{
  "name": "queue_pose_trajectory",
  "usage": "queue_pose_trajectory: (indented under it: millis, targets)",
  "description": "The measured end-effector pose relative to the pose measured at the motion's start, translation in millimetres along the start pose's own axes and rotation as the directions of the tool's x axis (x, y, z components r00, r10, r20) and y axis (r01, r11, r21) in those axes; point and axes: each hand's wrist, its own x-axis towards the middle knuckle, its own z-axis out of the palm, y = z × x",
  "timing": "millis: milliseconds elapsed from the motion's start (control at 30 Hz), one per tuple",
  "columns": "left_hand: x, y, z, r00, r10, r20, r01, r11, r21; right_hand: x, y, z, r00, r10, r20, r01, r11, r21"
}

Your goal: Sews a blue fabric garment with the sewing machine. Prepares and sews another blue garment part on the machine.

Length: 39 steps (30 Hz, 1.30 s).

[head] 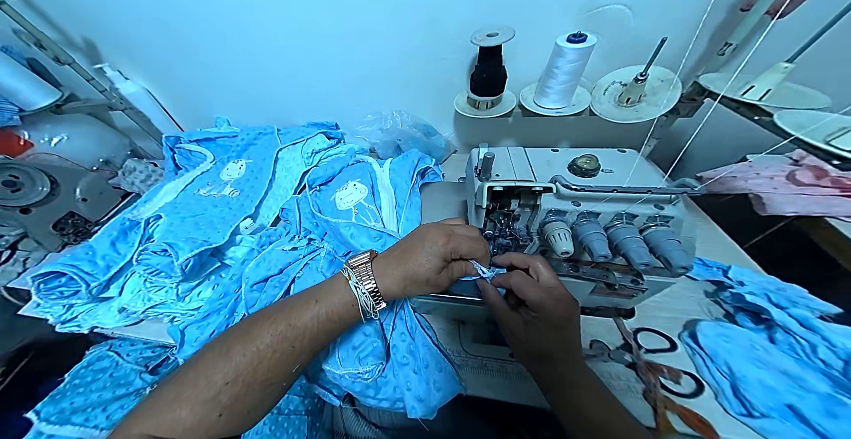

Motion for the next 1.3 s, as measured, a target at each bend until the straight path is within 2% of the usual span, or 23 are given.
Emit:
queue_pose_trajectory:
  millis: [100, 200, 267, 367, 467, 667, 833, 1067, 1200, 1300]
  targets:
    - [1.4, -1.1, -1.8, 0.998, -0.042, 0.046, 0.047, 0.991, -0.128, -0.2, 3.0, -0.7, 1.0, 0.004, -0.018, -0.002, 0.993, 0.12]
    - [1.4, 2.5, 5.8, 0.996, -0.06, 0.07, 0.07, 0.988, -0.137, -7.0, 6.2, -0.6, 1.0, -0.005, -0.02, 0.009, 0.981, 0.193]
    - [-2.9, 5.8, 17.3, 0.998, -0.048, 0.029, 0.049, 0.998, -0.046, -11.2, 14.3, -4.9, 0.997, -0.076, -0.003, 0.075, 0.974, 0.215]
    - [-17.1, 18.6, 41.5, 0.996, -0.006, -0.09, 0.025, 0.978, 0.209, -9.8, 25.1, -16.8, 0.972, -0.216, 0.089, 0.192, 0.956, 0.22]
    - [-23.0, 23.5, 58.1, 0.983, 0.051, -0.177, 0.015, 0.936, 0.351, -2.9, 30.1, -22.4, 0.953, -0.265, 0.149, 0.235, 0.953, 0.193]
    - [-15.9, 24.2, 65.6, 0.976, 0.14, -0.169, -0.026, 0.838, 0.545, 8.3, 34.4, -22.6, 0.933, -0.31, 0.186, 0.302, 0.951, 0.067]
    - [-8.9, 21.8, 66.7, 0.976, 0.152, -0.154, -0.029, 0.796, 0.605, -3.2, 23.6, -23.1, 0.969, -0.205, 0.141, 0.208, 0.978, -0.002]
    - [-2.2, 23.9, 61.1, 0.99, 0.065, -0.125, 0.02, 0.813, 0.582, -9.6, 16.2, -22.2, 0.999, -0.034, -0.003, 0.034, 0.971, 0.235]
    - [5.1, 28.8, 35.2, 0.993, -0.117, -0.015, 0.112, 0.9, 0.421, -9.3, 11.5, -18.9, 0.995, 0.039, 0.087, -0.06, 0.965, 0.257]
    - [12.9, 32.4, 11.6, 0.963, -0.252, 0.095, 0.208, 0.919, 0.334, -6.9, 4.5, -8.2, 0.974, 0.128, 0.185, -0.162, 0.969, 0.186]
